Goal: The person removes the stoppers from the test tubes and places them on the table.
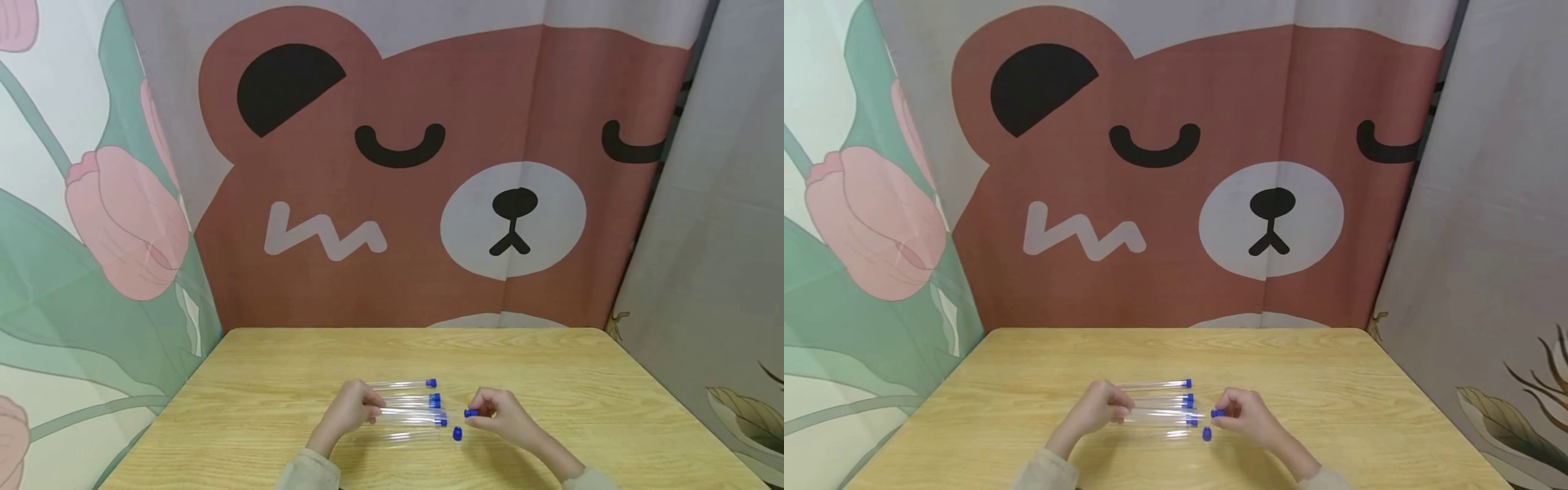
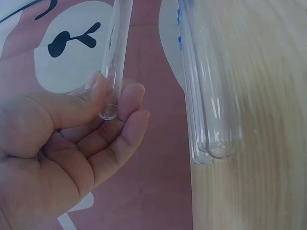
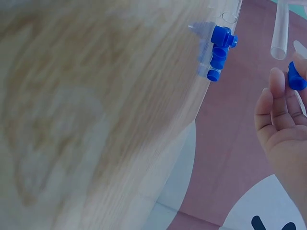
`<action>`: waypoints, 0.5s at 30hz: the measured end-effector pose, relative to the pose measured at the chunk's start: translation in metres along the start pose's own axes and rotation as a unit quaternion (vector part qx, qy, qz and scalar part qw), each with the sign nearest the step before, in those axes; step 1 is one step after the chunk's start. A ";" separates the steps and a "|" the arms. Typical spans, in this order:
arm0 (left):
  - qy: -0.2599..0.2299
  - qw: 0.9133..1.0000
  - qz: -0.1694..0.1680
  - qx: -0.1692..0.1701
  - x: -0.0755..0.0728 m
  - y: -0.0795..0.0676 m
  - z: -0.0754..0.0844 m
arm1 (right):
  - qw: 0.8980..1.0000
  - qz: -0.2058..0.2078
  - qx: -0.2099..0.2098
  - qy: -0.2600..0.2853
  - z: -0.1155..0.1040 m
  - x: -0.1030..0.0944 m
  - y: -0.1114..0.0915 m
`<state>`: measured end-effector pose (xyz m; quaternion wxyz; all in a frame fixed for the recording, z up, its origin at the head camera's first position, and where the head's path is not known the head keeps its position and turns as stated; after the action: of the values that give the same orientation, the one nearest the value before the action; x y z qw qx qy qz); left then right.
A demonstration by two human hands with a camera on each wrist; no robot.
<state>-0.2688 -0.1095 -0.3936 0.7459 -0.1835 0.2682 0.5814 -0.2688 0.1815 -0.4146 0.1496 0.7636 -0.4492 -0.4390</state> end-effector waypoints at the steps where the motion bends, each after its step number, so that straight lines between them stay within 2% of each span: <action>1: 0.002 1.000 0.002 0.003 0.000 0.000 -0.001 | 1.000 0.000 -0.001 0.002 0.000 0.000 0.000; 7: 0.007 1.000 0.010 0.009 0.000 0.001 -0.003 | 1.000 -0.004 -0.014 0.019 0.001 0.000 0.000; 15: 0.017 1.000 0.017 0.000 0.000 0.002 -0.007 | 0.999 -0.007 -0.026 0.036 0.003 0.000 -0.002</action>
<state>-0.2716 -0.1132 -0.3992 0.7315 -0.1886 0.2837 0.5906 -0.2704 0.1826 -0.4177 0.1824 0.7780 -0.4262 -0.4241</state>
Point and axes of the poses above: each hand's wrist, its own y-axis towards the middle knuckle, its own x-axis out of the palm, z = x × y, the point moved 1 cm from there along y, towards the middle knuckle, and after that the axes turned 15 degrees about -x, right-handed, at the moved point
